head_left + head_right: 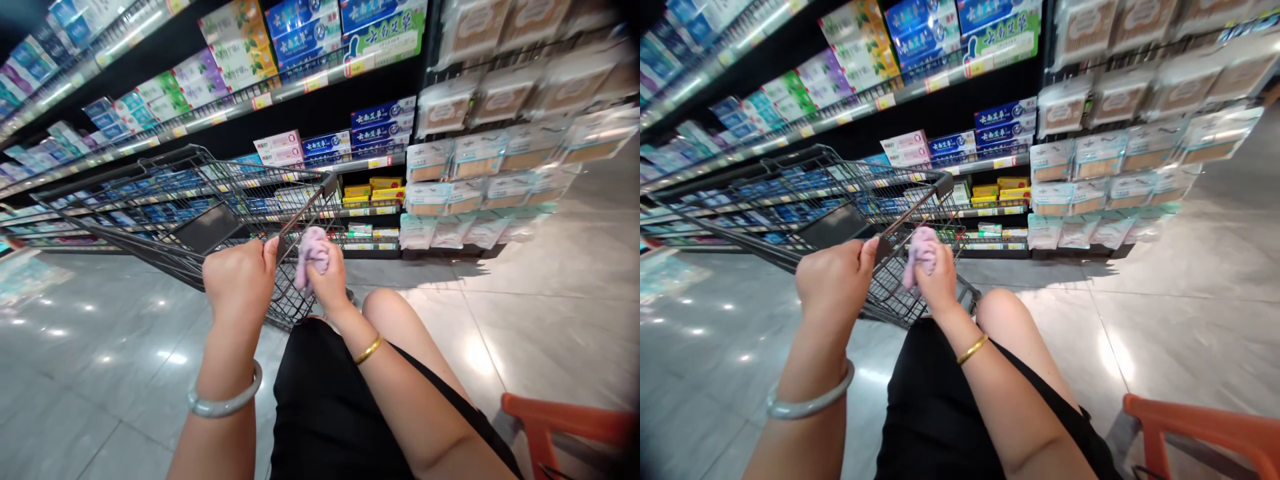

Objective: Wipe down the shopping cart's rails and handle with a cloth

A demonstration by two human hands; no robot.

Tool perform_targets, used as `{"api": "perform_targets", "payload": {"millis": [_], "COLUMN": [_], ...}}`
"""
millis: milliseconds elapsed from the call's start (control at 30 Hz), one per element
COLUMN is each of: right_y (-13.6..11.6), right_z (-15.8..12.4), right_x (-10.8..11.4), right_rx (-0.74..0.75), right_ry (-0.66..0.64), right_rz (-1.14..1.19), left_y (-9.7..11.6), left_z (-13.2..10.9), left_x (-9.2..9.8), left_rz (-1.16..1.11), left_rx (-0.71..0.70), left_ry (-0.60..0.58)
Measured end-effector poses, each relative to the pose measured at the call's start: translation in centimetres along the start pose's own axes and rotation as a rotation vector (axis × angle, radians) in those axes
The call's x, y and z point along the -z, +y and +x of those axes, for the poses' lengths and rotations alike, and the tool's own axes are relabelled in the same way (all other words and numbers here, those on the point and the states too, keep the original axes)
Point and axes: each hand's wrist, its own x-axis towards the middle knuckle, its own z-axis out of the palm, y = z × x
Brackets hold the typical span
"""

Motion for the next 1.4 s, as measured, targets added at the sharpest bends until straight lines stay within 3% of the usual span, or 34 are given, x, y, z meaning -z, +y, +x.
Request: {"api": "perform_targets", "payload": {"millis": [67,100,167,267,333,467,533,667,733,833,900,967,1033,1133,1200,1300,1400], "right_y": [0.9,0.7,-1.0,-4.2,-4.5,-1.7,-1.6,-4.9,-5.4,-2.6,-0.2,0.6,-0.7,-3.8,-4.2,-1.2,1.7], "right_z": [0.4,0.5,0.5,0.0,-0.3,-0.4,-0.1,-0.2,-0.6,-1.2,-1.3,-1.2,-1.2,-1.3,-1.6,-1.7,-1.4], "right_x": [0.2,0.3,0.6,0.6,0.3,0.0,0.1,0.6,0.4,-0.5,-0.9,-1.0,-0.7,-0.3,-0.3,-0.7,-0.9], "right_rx": [-0.175,-0.189,-0.048,0.242,0.293,0.035,-0.021,0.269,0.338,0.233,0.017,-0.094,-0.008,0.258,0.338,0.230,-0.100], "right_ry": [0.126,0.145,0.083,-0.130,-0.204,0.005,0.070,-0.079,-0.156,-0.091,0.064,0.128,0.096,-0.054,-0.138,-0.099,0.121], "right_rz": [-0.030,-0.031,0.003,0.078,0.077,-0.014,-0.025,0.084,0.107,0.076,0.055,0.044,0.051,0.091,0.105,0.092,0.101], "left_y": [0.0,-0.1,-0.2,-0.3,-0.2,-0.1,-0.1,-0.2,-0.3,-0.3,-0.3,-0.2,-0.2,-0.2,-0.2,-0.2,-0.1], "left_z": [0.0,0.0,-0.1,-0.2,-0.2,-0.1,-0.1,-0.1,-0.1,0.0,0.0,0.0,-0.1,-0.1,-0.1,-0.1,-0.1], "left_x": [0.1,0.1,0.2,0.2,0.1,-0.1,-0.3,-0.3,-0.3,-0.3,-0.3,-0.3,-0.3,-0.2,-0.2,-0.2,-0.3], "left_rz": [-0.003,-0.002,0.003,0.003,-0.002,-0.014,-0.019,-0.026,-0.027,-0.023,-0.022,-0.022,-0.019,-0.025,-0.032,-0.037,-0.042], "left_rx": [-0.004,-0.005,-0.003,-0.003,-0.002,-0.002,-0.005,-0.012,-0.016,-0.011,-0.009,-0.011,-0.012,-0.011,-0.011,-0.006,-0.001], "left_ry": [-0.009,-0.010,-0.006,-0.012,-0.012,0.026,0.042,0.043,0.037,0.064,0.076,0.073,0.070,0.054,0.045,0.058,0.069]}}
